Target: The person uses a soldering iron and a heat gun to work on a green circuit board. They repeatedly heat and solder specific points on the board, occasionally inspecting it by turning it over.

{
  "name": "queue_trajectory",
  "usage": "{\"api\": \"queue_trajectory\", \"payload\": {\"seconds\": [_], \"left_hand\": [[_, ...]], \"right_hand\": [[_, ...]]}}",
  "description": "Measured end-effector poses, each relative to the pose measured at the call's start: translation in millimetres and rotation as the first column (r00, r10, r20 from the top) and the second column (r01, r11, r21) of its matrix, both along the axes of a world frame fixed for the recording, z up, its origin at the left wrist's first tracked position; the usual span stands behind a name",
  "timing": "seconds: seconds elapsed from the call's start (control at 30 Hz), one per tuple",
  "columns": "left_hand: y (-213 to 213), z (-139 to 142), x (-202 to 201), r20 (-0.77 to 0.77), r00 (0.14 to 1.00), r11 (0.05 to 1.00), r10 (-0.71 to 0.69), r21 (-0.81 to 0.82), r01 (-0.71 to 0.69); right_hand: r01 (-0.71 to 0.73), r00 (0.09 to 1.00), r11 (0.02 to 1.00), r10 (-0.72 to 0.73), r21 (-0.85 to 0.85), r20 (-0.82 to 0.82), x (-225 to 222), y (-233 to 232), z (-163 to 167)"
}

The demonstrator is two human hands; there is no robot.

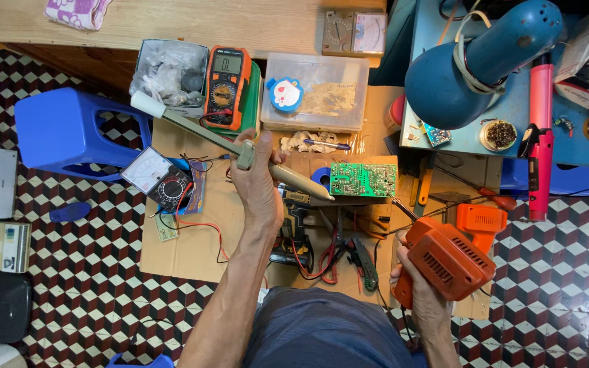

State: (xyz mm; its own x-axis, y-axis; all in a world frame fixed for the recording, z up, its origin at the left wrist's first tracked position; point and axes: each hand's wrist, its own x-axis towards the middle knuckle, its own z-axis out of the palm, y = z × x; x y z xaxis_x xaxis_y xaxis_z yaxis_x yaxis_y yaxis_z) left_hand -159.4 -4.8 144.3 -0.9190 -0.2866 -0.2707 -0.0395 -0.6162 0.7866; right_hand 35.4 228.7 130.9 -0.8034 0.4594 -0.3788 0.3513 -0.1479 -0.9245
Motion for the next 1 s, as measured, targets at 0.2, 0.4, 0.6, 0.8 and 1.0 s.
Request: {"api": "queue_trajectory", "payload": {"seconds": [0.2, 0.4, 0.6, 0.8, 1.0], "left_hand": [[0.1, -4.2, 5.4, -0.04, 0.999, 0.999, 0.005, 0.039, -0.004], [-6.3, -4.6, 8.5, -0.007, 1.0, 0.998, 0.006, 0.058, -0.005], [-4.8, -3.7, 7.3, 0.025, 0.999, 0.995, 0.025, 0.099, -0.027], [-12.7, -8.3, 0.4, 0.098, 0.991, 0.983, 0.086, 0.152, -0.101], [-31.8, -33.1, -5.5, 0.175, 0.978, 0.974, 0.117, 0.172, -0.147]], "right_hand": [[-0.012, 1.0, 1.0, 0.012, -0.003, 0.015, 3.0, -3.8, 6.9], [-0.035, 0.998, 0.998, 0.033, 0.044, 0.046, 8.3, 4.8, -4.1], [-0.042, 0.998, 0.999, 0.04, 0.034, 0.043, 14.0, 4.8, -12.6], [-0.03, 0.998, 0.999, 0.028, 0.04, 0.053, 15.3, 10.8, -15.5], [-0.001, 0.969, 0.994, -0.025, 0.108, 0.244, 11.8, 12.5, -27.0]]}}
